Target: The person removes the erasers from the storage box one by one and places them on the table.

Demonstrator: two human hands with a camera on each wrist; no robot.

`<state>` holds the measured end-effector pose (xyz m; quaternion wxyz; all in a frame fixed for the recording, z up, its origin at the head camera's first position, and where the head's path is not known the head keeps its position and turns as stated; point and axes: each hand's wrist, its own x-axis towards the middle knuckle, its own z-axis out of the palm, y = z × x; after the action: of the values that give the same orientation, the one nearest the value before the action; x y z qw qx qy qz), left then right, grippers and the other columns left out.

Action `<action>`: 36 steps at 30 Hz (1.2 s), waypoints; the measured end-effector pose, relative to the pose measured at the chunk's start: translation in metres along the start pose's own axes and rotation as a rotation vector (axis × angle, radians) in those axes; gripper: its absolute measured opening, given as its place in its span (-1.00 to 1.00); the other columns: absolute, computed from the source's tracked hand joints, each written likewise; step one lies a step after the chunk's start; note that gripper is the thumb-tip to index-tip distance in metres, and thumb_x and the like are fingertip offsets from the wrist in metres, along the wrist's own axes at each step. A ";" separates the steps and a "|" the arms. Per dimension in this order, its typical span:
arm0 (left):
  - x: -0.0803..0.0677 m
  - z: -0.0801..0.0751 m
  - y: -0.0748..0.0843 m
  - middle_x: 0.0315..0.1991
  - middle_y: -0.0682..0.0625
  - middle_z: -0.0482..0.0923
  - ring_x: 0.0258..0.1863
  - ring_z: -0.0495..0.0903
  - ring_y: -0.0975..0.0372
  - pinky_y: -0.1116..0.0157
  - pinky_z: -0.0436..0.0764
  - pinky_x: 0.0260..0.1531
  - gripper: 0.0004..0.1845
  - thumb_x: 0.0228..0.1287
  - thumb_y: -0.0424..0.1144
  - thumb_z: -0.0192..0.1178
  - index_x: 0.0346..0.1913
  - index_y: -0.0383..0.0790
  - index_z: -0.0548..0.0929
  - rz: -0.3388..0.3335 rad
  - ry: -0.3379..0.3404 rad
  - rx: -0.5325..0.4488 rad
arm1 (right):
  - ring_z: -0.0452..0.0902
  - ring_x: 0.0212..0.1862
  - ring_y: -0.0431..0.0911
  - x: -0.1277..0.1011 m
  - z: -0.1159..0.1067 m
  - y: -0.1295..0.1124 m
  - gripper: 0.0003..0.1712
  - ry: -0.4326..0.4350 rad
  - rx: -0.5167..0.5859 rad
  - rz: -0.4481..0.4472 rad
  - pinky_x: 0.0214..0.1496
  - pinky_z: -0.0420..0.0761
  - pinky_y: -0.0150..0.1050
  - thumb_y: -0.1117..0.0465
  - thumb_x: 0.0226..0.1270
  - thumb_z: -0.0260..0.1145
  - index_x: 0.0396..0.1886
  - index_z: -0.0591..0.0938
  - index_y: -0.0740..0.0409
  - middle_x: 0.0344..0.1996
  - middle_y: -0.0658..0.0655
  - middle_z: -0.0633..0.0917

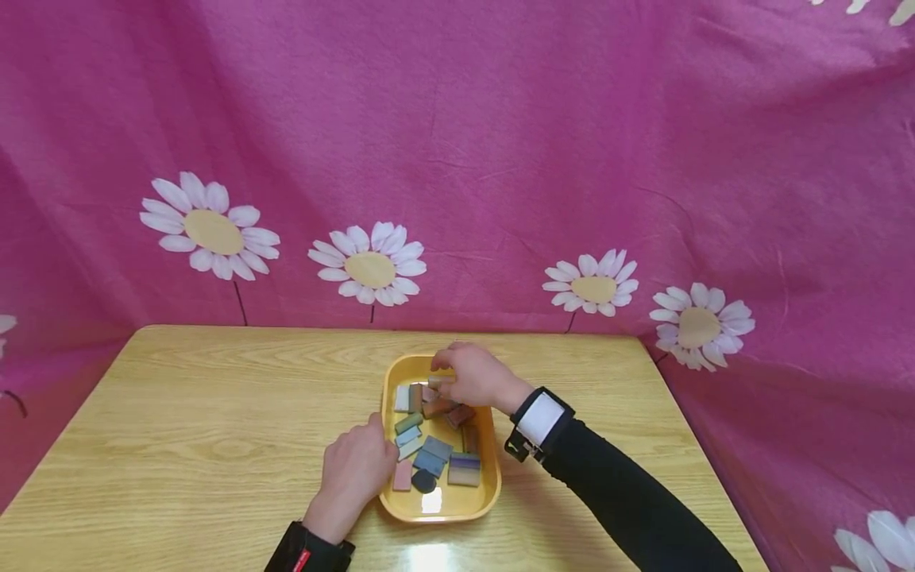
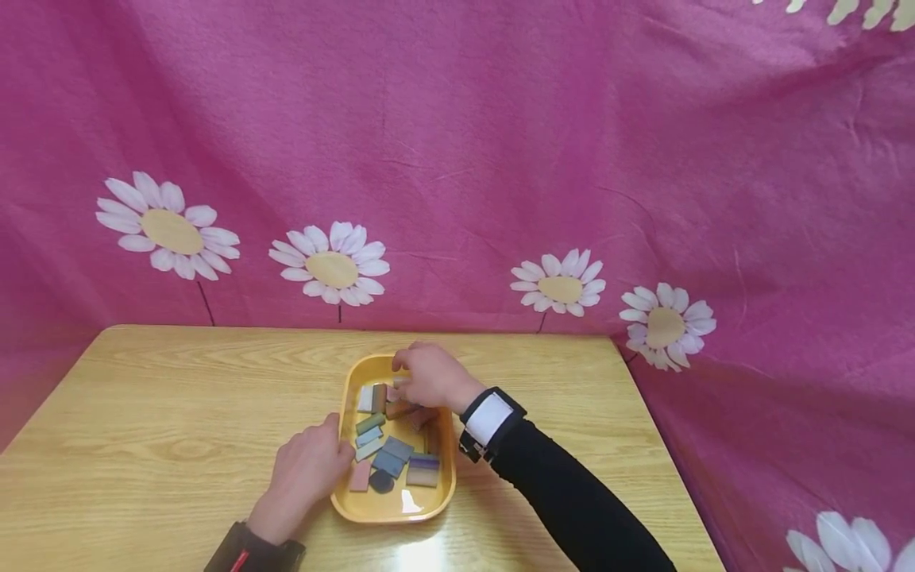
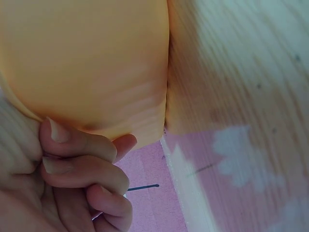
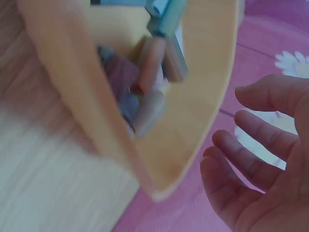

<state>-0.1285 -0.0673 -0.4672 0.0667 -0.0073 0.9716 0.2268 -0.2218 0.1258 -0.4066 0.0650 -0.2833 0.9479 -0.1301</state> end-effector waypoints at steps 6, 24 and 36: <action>0.001 0.000 -0.002 -0.46 -0.12 0.55 -0.54 0.51 0.11 0.15 0.41 -0.57 -0.60 0.22 -0.20 0.15 0.05 -0.41 0.54 0.014 0.013 0.006 | 0.50 -0.17 -0.07 0.010 0.018 -0.008 -0.55 -0.105 -0.039 0.029 0.01 0.50 -0.16 0.02 0.16 0.46 0.04 0.67 0.05 -0.18 0.06 0.64; 0.002 0.002 -0.003 -0.50 -0.11 0.53 -0.58 0.50 0.11 0.15 0.39 -0.61 -0.62 0.20 -0.22 0.13 0.01 -0.41 0.55 0.028 0.039 0.001 | 0.41 -0.29 -0.14 0.013 0.039 -0.002 -0.78 -0.185 -0.115 0.069 -0.18 0.47 -0.29 0.29 0.00 0.47 -0.38 0.60 0.02 -0.45 -0.04 0.53; 0.001 0.003 -0.003 -0.49 -0.11 0.52 -0.58 0.47 0.13 0.16 0.40 -0.60 -0.61 0.22 -0.21 0.13 0.03 -0.42 0.54 0.022 0.030 0.005 | 0.41 -0.38 -0.13 -0.005 0.005 0.009 -0.72 -0.050 -0.047 0.035 -0.32 0.44 -0.23 0.18 -0.01 0.49 -0.36 0.54 0.05 -0.45 -0.02 0.47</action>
<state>-0.1291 -0.0684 -0.4716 0.0498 0.0004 0.9732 0.2247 -0.2212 0.1352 -0.4142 0.0842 -0.2714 0.9536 -0.0994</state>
